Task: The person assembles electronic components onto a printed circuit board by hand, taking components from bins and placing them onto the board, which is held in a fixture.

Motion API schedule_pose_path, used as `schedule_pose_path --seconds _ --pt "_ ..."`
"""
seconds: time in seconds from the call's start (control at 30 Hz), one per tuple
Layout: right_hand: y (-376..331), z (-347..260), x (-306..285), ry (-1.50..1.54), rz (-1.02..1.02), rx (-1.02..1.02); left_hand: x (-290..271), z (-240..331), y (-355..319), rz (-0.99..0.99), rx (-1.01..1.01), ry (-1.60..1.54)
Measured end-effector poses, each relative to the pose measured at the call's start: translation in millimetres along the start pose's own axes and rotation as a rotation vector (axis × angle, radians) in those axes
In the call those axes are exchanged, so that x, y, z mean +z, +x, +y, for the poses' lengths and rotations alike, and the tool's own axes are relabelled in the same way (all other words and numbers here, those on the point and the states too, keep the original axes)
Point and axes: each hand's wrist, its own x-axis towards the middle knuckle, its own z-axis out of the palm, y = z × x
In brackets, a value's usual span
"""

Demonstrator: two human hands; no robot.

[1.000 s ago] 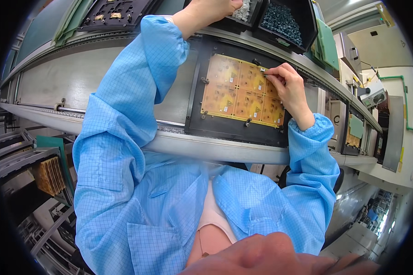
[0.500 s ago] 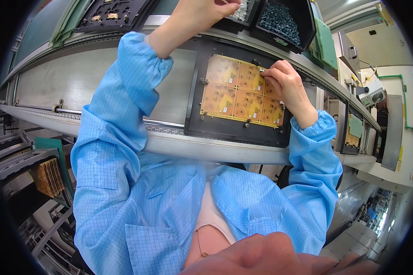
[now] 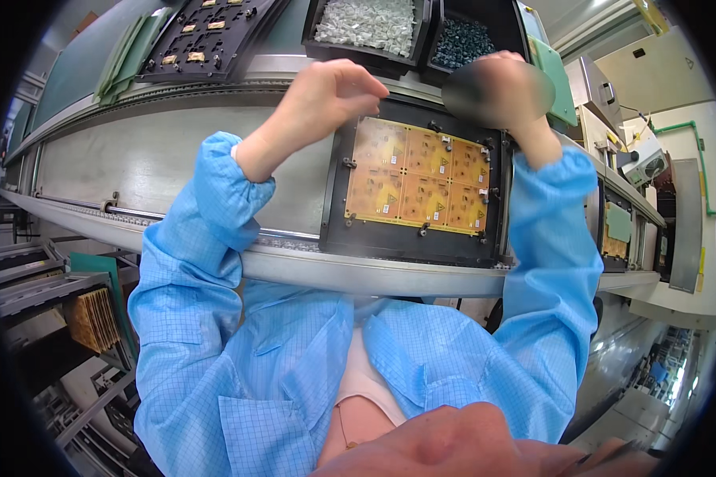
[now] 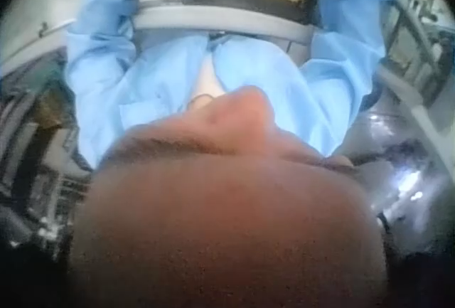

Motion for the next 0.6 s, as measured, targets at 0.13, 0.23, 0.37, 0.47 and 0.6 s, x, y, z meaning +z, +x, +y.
schedule_pose_path --seconds 0.13,0.23,0.37,0.47,0.6 --pt "23.9 37.8 33.5 -0.187 -0.153 0.038 19.5 -2.1 -1.6 -0.041 0.004 0.132" --pt "30.5 40.9 41.6 -0.315 -0.280 0.022 33.3 -4.5 -5.0 -0.047 -0.006 0.121" --pt "41.8 41.7 41.8 -0.396 -0.273 -0.011 51.6 5.9 6.0 -0.117 0.046 0.156" --pt "42.3 42.0 46.0 -0.425 -0.129 -0.060 72.4 10.0 12.7 -0.154 0.100 0.216" --pt "50.4 29.3 33.3 0.082 -0.004 0.111 99.7 -2.8 20.5 -0.187 0.292 0.434"
